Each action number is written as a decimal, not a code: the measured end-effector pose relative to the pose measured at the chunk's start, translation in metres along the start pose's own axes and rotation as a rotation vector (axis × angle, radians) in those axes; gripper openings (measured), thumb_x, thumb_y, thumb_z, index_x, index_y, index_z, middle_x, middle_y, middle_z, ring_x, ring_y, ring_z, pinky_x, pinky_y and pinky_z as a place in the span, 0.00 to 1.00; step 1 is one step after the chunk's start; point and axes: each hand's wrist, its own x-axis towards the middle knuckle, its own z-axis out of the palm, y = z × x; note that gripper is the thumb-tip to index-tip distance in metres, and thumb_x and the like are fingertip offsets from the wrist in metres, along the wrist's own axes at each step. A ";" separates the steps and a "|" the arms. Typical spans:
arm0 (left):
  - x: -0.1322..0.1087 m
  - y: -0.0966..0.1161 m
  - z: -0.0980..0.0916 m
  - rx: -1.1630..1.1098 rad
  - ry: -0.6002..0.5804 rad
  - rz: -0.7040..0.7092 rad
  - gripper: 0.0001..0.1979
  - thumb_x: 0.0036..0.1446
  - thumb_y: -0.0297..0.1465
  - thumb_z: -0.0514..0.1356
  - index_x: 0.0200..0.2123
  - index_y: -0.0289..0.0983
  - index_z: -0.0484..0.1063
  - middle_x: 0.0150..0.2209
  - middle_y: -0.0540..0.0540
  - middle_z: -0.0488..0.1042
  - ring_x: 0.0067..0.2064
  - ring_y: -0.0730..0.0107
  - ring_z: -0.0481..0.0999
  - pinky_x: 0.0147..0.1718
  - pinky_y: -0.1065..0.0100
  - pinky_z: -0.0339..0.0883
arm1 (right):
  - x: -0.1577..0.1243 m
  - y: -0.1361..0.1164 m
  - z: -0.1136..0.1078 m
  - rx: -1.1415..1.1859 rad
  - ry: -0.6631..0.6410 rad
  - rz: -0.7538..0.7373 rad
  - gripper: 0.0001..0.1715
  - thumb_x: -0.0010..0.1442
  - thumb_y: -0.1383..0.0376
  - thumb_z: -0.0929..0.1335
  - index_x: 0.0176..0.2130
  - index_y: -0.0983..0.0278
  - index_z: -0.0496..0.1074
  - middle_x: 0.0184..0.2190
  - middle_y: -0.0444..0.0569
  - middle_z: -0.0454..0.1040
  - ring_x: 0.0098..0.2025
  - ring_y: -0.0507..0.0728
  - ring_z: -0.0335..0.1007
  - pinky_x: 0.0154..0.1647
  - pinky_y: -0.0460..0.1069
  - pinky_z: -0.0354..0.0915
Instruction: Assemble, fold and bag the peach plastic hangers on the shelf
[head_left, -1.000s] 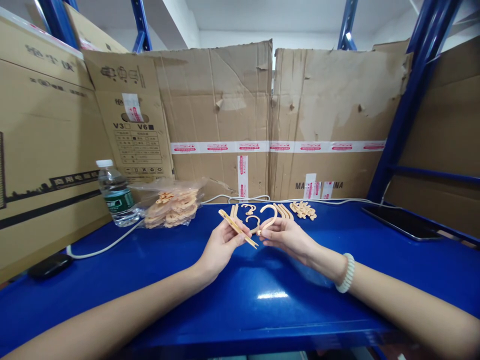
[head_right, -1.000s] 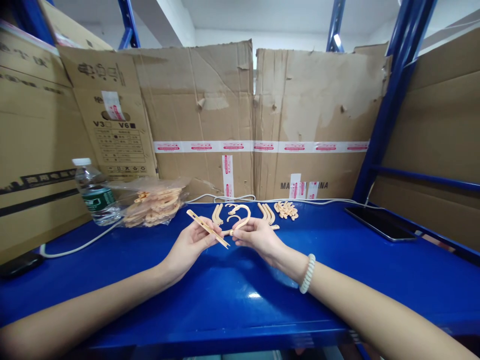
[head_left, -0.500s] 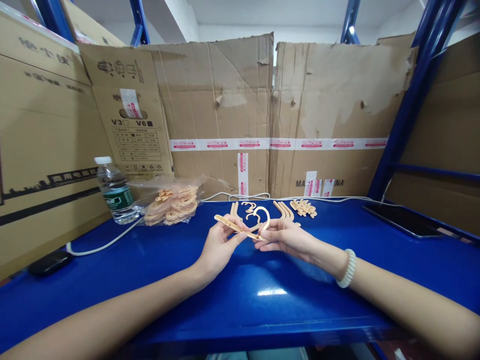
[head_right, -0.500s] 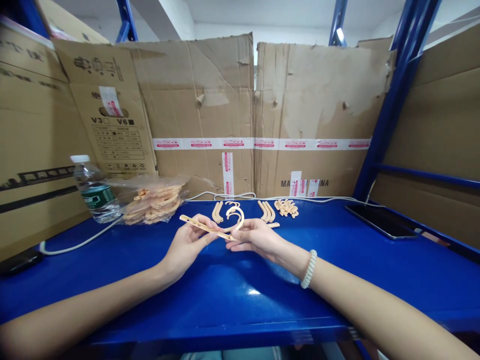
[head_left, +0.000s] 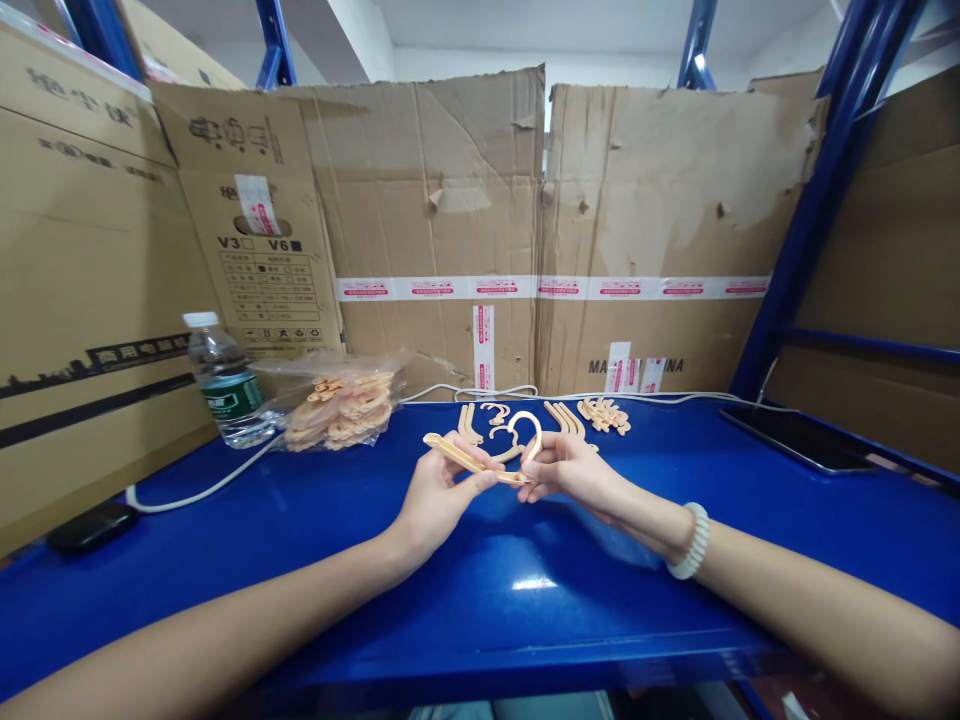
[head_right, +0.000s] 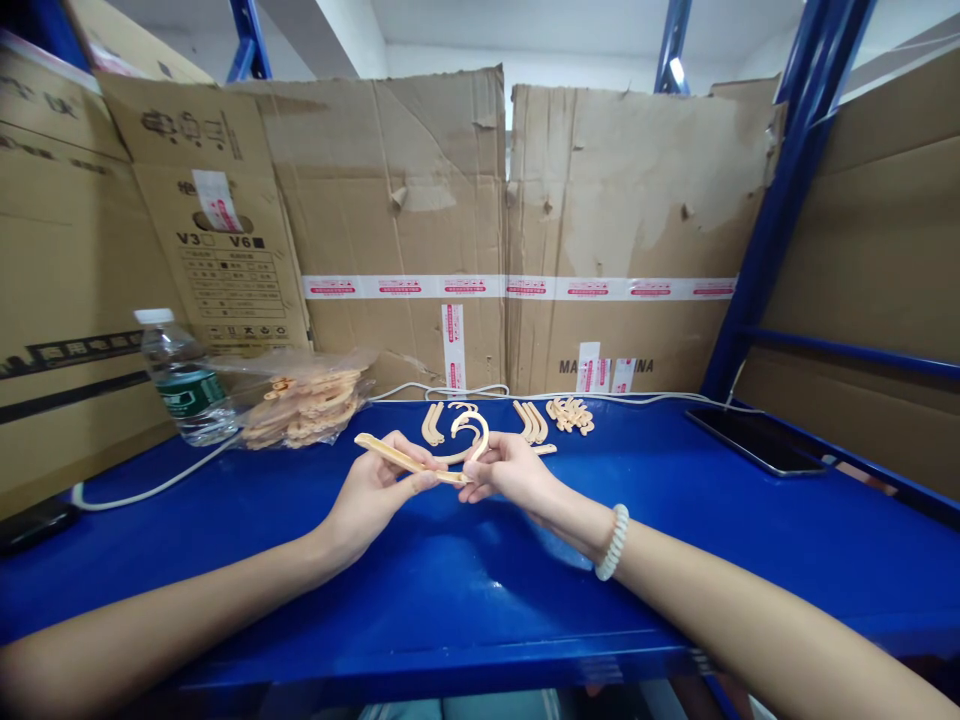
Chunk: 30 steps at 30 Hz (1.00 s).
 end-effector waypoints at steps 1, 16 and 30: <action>0.000 0.000 0.001 0.002 0.002 -0.009 0.11 0.44 0.29 0.70 0.27 0.35 0.69 0.29 0.50 0.73 0.37 0.64 0.77 0.40 0.64 0.71 | 0.000 0.000 0.000 -0.011 0.000 0.001 0.13 0.43 0.67 0.74 0.25 0.65 0.65 0.21 0.46 0.75 0.23 0.53 0.75 0.26 0.46 0.70; 0.000 0.001 0.002 -0.076 0.085 -0.158 0.19 0.42 0.34 0.71 0.33 0.35 0.66 0.30 0.48 0.76 0.37 0.63 0.78 0.34 0.66 0.73 | -0.003 -0.002 0.002 -0.090 -0.026 -0.138 0.14 0.44 0.61 0.75 0.27 0.66 0.70 0.23 0.43 0.72 0.22 0.48 0.66 0.19 0.41 0.63; -0.004 0.002 0.007 -0.096 -0.090 -0.298 0.24 0.40 0.29 0.71 0.39 0.35 0.65 0.28 0.48 0.77 0.31 0.68 0.78 0.36 0.67 0.71 | 0.003 -0.010 -0.011 -0.176 -0.150 -0.067 0.24 0.46 0.49 0.73 0.31 0.68 0.72 0.24 0.49 0.76 0.24 0.54 0.75 0.25 0.47 0.71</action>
